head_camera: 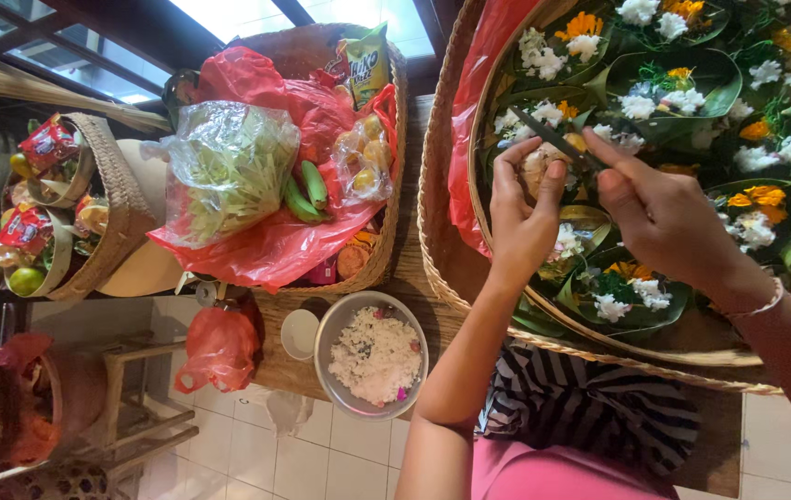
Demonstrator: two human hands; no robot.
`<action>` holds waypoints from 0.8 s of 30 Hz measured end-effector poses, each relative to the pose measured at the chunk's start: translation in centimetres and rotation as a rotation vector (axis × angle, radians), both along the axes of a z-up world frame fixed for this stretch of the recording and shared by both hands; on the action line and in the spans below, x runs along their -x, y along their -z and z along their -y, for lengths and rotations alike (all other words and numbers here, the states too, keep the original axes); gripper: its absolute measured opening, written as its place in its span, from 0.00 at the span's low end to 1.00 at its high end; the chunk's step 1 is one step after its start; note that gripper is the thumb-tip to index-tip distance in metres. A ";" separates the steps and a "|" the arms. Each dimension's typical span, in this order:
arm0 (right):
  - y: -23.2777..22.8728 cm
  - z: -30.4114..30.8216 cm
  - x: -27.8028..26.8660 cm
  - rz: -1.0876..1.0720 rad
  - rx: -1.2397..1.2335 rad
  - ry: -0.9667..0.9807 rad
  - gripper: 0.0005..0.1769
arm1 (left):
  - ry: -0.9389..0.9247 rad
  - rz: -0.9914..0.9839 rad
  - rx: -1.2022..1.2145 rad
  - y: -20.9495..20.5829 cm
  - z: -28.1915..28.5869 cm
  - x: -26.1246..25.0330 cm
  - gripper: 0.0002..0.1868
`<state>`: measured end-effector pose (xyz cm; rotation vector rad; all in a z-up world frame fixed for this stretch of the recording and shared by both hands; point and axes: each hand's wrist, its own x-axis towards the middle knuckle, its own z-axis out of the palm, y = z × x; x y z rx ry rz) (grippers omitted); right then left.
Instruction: The person assembles offerings in banana leaf containers by adding rice and flowers from a bowl using their hands and a knife before placing the parcels into a large woven basket.
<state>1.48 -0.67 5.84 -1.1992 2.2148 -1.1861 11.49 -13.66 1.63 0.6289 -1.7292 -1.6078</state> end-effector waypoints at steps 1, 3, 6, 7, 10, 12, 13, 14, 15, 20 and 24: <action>-0.2 0.1 -0.3 -0.043 -0.012 0.021 0.30 | -0.018 0.019 0.001 -0.4 -0.1 -0.1 0.22; -0.3 0.5 -0.8 -0.048 0.008 0.028 0.30 | -0.062 0.049 0.042 -1.0 -0.2 -0.4 0.22; -0.1 1.2 -1.4 -0.001 -0.010 0.075 0.29 | -0.142 0.092 0.153 -1.6 -0.5 -0.8 0.21; 0.1 1.4 -1.6 0.023 -0.023 0.097 0.28 | -0.173 0.107 0.189 -1.7 -0.5 -0.8 0.21; 0.8 2.5 -2.6 0.002 0.241 0.069 0.24 | -0.265 0.093 0.315 -1.7 -0.9 -0.8 0.20; 1.0 3.0 -2.9 -0.013 0.146 0.122 0.24 | -0.283 0.060 0.329 -1.8 -0.8 -0.8 0.19; 1.1 3.2 -3.0 -0.020 0.098 0.147 0.24 | -0.271 0.042 0.297 -1.8 -0.6 -0.9 0.20; 1.2 3.2 -2.8 -0.100 0.117 0.111 0.23 | -0.261 0.025 0.265 -1.9 -0.3 -1.1 0.20; 1.4 3.3 -2.4 -0.180 0.136 0.074 0.23 | -0.233 0.054 0.259 -2.1 0.2 -1.4 0.20; 2.6 4.0 1.8 -0.180 -0.127 0.011 0.24 | -0.142 0.209 0.147 -2.7 3.4 -3.1 0.22; 3.1 4.7 4.8 0.006 -0.287 0.067 0.28 | -0.203 0.200 0.166 -2.3 5.3 -3.6 0.23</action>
